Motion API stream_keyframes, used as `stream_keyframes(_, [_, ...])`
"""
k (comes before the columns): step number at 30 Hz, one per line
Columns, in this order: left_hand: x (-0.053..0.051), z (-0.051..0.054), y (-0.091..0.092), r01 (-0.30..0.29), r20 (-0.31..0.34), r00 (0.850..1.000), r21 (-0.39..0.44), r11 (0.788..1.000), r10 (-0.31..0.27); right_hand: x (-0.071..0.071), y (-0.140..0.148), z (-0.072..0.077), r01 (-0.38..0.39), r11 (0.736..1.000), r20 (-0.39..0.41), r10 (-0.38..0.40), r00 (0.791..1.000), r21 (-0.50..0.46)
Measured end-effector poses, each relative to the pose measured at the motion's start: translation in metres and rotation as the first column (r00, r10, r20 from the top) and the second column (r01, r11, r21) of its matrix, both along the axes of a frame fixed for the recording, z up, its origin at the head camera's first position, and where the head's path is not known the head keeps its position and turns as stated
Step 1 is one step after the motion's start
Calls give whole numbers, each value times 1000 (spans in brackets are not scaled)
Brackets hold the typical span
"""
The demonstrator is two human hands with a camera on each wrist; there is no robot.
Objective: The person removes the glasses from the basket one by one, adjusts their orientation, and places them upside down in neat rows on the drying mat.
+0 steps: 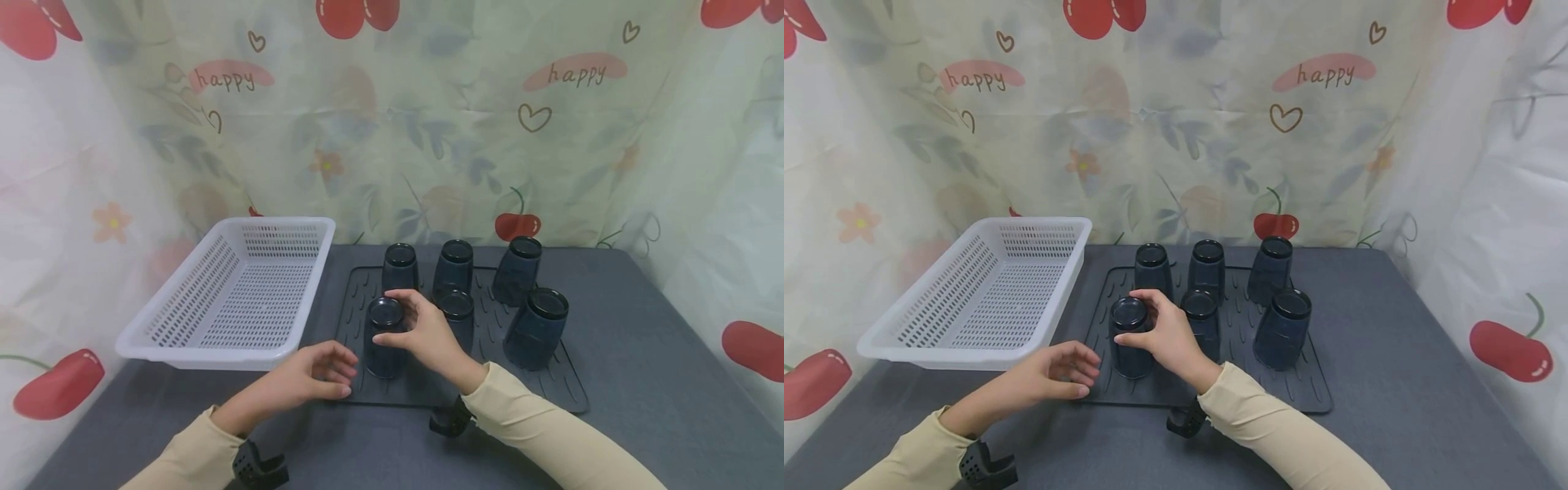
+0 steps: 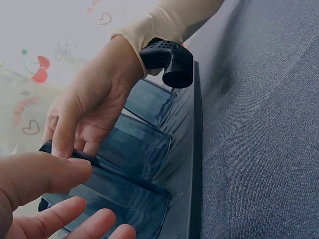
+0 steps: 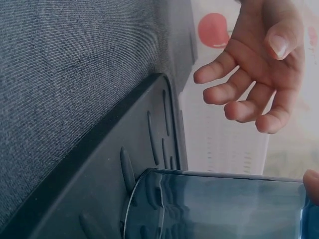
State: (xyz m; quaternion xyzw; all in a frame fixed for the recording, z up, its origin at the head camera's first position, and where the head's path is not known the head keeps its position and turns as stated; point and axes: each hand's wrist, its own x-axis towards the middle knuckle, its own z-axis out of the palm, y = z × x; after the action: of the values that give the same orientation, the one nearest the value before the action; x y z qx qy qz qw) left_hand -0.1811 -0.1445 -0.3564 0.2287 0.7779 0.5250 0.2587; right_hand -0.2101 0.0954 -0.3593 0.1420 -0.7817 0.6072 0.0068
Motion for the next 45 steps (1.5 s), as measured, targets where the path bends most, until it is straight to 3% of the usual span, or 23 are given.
stream_keyframes(9, [1,0,-1,12,11,1000,7,1000,-12,1,-1,-1,4,1000,-8,-4,1000,7])
stream_keyframes(26, [2,1,-3,14,42,999,29,999,-16,2,-3,-4,17,993,-52,-11,999,113])
stream_keyframes(45, [3,0,0,14,29,999,29,999,-15,2,-2,-4,20,993,-38,-15,999,114])
